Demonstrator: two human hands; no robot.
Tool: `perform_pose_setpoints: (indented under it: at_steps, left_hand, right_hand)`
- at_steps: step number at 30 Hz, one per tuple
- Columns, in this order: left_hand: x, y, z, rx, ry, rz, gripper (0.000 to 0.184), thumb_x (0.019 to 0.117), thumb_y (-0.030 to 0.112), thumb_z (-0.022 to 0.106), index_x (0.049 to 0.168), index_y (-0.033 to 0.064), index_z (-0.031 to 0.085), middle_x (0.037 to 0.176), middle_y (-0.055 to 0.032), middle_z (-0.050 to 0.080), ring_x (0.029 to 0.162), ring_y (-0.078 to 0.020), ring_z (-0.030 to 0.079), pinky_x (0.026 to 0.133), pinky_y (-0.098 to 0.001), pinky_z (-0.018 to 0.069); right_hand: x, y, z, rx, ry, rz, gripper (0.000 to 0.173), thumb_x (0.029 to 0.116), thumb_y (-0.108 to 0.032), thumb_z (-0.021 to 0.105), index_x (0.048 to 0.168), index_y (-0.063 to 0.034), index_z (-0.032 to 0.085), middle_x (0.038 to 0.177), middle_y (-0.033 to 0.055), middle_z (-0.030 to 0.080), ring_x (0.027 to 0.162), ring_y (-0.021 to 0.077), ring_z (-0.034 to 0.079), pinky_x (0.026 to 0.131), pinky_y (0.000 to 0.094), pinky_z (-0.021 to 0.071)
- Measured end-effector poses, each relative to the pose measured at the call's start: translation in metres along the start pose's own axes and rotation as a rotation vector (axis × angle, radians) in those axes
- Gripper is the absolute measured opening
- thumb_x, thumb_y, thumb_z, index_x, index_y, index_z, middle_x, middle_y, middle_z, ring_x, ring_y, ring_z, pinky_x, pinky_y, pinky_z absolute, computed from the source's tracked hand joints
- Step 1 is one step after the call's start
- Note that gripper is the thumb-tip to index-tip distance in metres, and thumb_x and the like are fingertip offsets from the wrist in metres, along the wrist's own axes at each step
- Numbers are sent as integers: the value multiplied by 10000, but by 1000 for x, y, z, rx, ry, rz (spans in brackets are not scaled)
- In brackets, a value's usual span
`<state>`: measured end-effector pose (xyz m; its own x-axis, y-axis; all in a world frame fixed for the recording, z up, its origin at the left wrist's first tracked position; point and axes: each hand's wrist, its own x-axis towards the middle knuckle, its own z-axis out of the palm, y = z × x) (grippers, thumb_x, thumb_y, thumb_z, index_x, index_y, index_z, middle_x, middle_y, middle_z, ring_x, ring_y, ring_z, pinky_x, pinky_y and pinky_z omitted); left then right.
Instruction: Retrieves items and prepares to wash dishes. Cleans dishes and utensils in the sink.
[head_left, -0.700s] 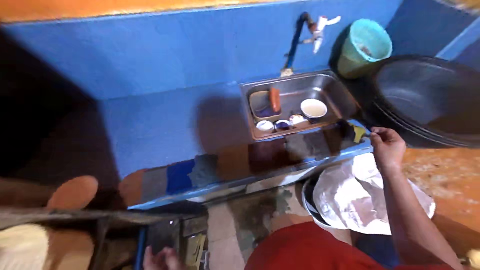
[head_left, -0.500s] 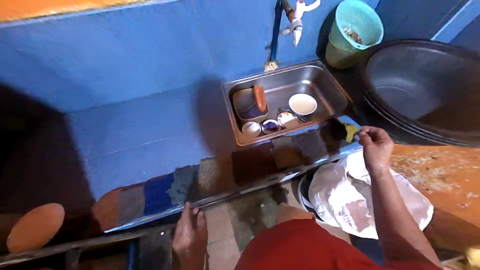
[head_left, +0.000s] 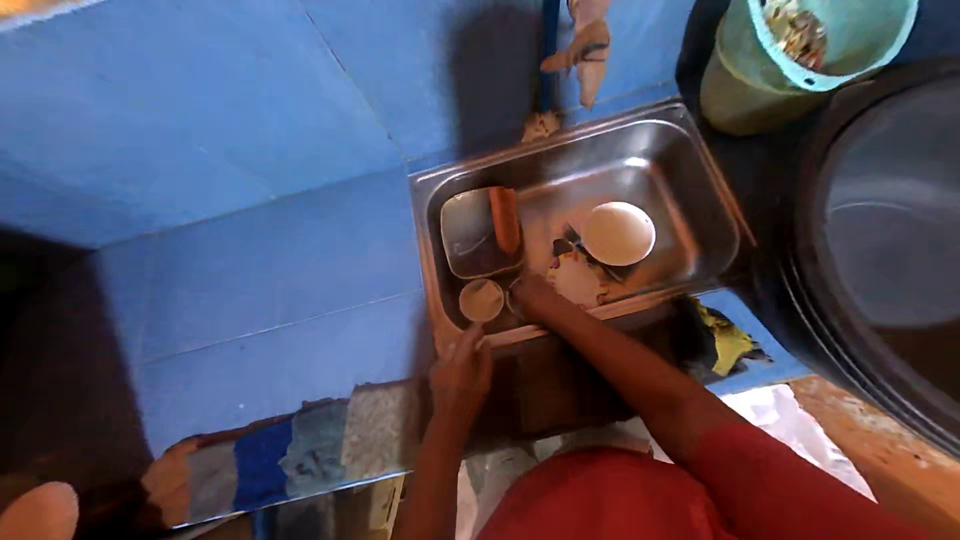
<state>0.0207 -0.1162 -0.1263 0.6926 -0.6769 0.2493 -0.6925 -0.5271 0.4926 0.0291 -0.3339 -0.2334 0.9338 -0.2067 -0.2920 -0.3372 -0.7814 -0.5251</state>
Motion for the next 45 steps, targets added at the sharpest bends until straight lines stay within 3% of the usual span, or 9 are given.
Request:
perform_pose_setpoints:
  at_steps: [5, 9, 18, 23, 29, 34, 39, 43, 45]
  left_hand:
    - [65, -8, 33, -119, -97, 42, 404, 1013, 137, 610, 1389, -9, 600, 1154, -184, 723, 891, -282, 725, 781, -446, 607]
    - [129, 7, 64, -72, -508, -163, 404, 1093, 240, 511, 1424, 16, 566, 1310, -218, 657, 1197, -369, 650, 1043, -562, 495]
    - [188, 35, 164, 107, -825, -223, 424, 1059, 281, 564, 1272, -84, 600, 1267, -319, 621, 1212, -489, 601, 985, -661, 481]
    - [182, 26, 134, -156, -777, -376, 460, 1110, 250, 434, 1457, -50, 405, 1275, -322, 598, 1091, -445, 666, 924, -602, 546]
    - [175, 23, 100, -234, -544, -385, 434, 1135, 240, 358, 1393, -74, 509, 1249, -326, 621, 1140, -446, 639, 992, -597, 496]
    - [169, 19, 96, -312, -515, -372, 452, 1139, 313, 352, 1364, -24, 551, 1208, -292, 638, 1071, -409, 649, 926, -583, 514]
    - [192, 12, 96, -466, -426, -436, 493, 1126, 367, 380, 1361, -26, 563, 1231, -271, 639, 1126, -358, 639, 986, -556, 508]
    - [193, 26, 91, -794, -341, -579, 534, 1119, 483, 296, 1330, 71, 561, 921, -71, 671, 664, -132, 635, 582, -304, 555]
    - [186, 34, 91, -844, -444, -600, 675, 1097, 576, 188, 1524, 104, 414, 1268, -155, 652, 980, -252, 687, 798, -430, 578]
  right_hand:
    - [13, 14, -16, 162, -58, -28, 262, 952, -158, 691, 1159, 0, 714, 1189, 250, 681, 1146, 430, 647, 974, 636, 517]
    - [-28, 31, -77, 427, 87, 90, 227, 970, -118, 645, 1165, -16, 704, 1160, 224, 674, 1102, 385, 650, 948, 608, 515]
    - [-76, 84, -95, 640, 394, 365, 250, 971, -96, 636, 1201, 1, 653, 1166, 207, 658, 1051, 317, 659, 916, 527, 543]
    - [-57, 71, -80, 890, 417, 317, 266, 1031, -90, 554, 1271, 11, 607, 1202, 186, 662, 1062, 253, 668, 934, 456, 554]
    - [-24, 39, -33, 575, 466, -41, 380, 1062, -171, 532, 1380, 36, 539, 1564, 244, 413, 1412, 372, 466, 1161, 502, 409]
    - [-15, 58, -47, 330, 540, 55, 448, 1051, -143, 485, 1471, 12, 499, 1581, 252, 406, 1520, 397, 313, 1256, 508, 269]
    - [-37, 21, -60, 231, 423, -125, 554, 1031, -365, 600, 1500, -80, 522, 1570, 203, 445, 1492, 399, 358, 1237, 559, 286]
    - [-44, 22, -75, 176, 738, -183, 278, 1002, -150, 630, 1227, -3, 702, 1228, 219, 690, 1174, 376, 658, 1024, 518, 525]
    - [-48, 20, -93, 441, 876, -18, 277, 1026, -128, 582, 1178, 70, 703, 1160, 229, 716, 1096, 330, 700, 986, 475, 547]
